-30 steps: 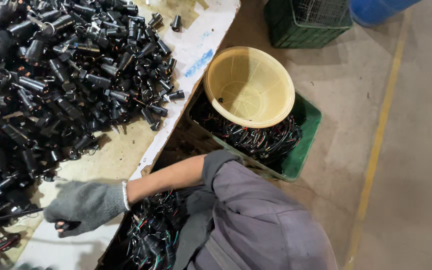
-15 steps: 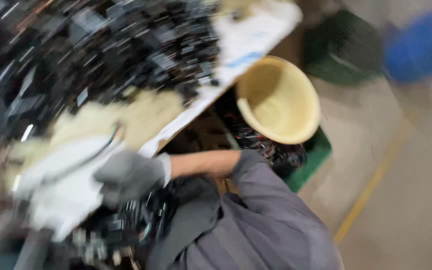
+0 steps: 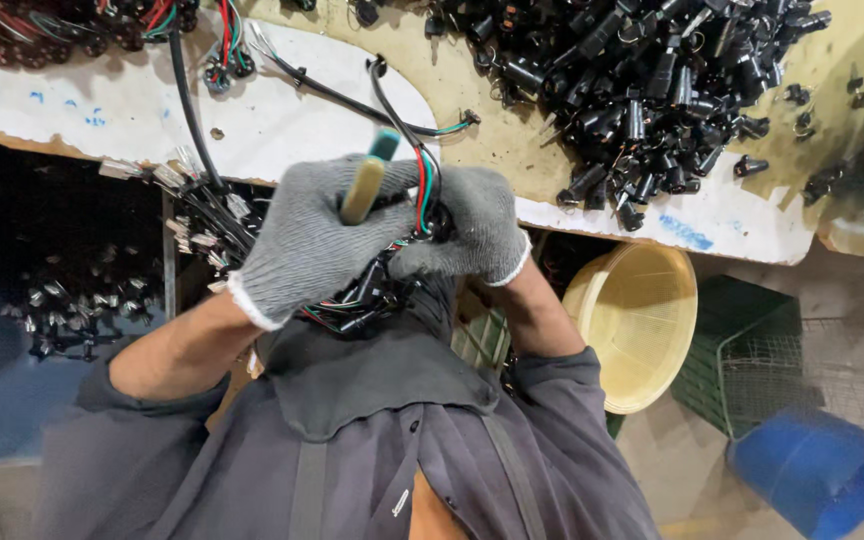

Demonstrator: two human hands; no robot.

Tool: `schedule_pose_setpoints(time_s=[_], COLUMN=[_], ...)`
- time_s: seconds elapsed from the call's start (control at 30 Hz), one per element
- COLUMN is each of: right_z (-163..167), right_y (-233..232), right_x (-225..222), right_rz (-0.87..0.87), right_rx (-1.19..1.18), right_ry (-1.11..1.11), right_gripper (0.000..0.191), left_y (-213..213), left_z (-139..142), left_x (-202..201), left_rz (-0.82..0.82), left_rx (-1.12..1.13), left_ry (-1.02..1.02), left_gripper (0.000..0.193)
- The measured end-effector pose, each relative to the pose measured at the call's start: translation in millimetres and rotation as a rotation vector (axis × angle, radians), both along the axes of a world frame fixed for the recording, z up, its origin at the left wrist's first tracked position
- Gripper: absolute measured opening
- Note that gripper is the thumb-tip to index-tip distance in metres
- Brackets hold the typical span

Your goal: The person wearing work gloves uses pliers to strip insulation from the ends of red, green and black wires attached to black cylindrical connectors at a workbench. They process the connectors one at a time and place the finished ones into a growing pile on the bench and in a bin below.

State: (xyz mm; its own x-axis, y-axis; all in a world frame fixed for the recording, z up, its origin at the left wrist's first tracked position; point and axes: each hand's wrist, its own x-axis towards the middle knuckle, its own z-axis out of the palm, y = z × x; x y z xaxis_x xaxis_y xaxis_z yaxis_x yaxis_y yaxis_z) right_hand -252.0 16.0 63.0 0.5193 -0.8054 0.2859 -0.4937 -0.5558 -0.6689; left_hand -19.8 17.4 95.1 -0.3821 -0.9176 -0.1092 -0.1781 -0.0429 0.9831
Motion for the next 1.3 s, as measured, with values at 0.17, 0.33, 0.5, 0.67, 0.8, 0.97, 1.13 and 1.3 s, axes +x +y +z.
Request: schedule_pose_setpoints(time_s=[0.17, 0.33, 0.5, 0.67, 0.8, 0.97, 1.13, 1.3], right_z=[-1.3, -11.2, -4.4, 18.6, 39.3, 33.4, -11.2, -53.2], right_y=[3.2, 6.6, 9.6, 0.1, 5.5, 8.8, -40.1, -74.1], right_x=[6.9, 10.2, 26.3, 57.2, 62.5, 49.4, 59.0, 65.3], right_rz=[0.030, -0.024, 0.084, 0.361, 0.475, 0.446, -0.157, -0.263], right_rx=[0.259, 0.313, 0.249, 0.172, -0.019, -0.004, -0.200, -0.184], right_ry=[-0.138, 0.059, 0.168, 0.470, 0.189, 0.208, 0.349, 0.526], right_gripper=[0.070, 0.041, 0.036, 0.034, 0.052, 0.054, 0.035, 0.015], left_y=[-12.3, -10.4, 35.7, 60.3, 35.8, -51.1, -114.3, -100.5], left_z=[12.6, 37.0, -18.3, -29.7, 23.3, -12.0, -87.0, -57.5], left_x=[-6.6, 27.1, 43.9, 4.5, 9.8, 63.3, 66.8, 60.8], left_rz=[-0.024, 0.193, 0.153, -0.474, -0.355, 0.514, 0.459, 0.377], left_rx=[-0.055, -0.291, -0.540, -0.763, -0.687, -0.943, -0.887, -0.463], left_ry=[0.099, 0.203, 0.252, 0.394, 0.203, -0.787, -1.245, -0.668], left_gripper=[0.025, 0.016, 0.018, 0.021, 0.024, 0.021, 0.029, 0.021])
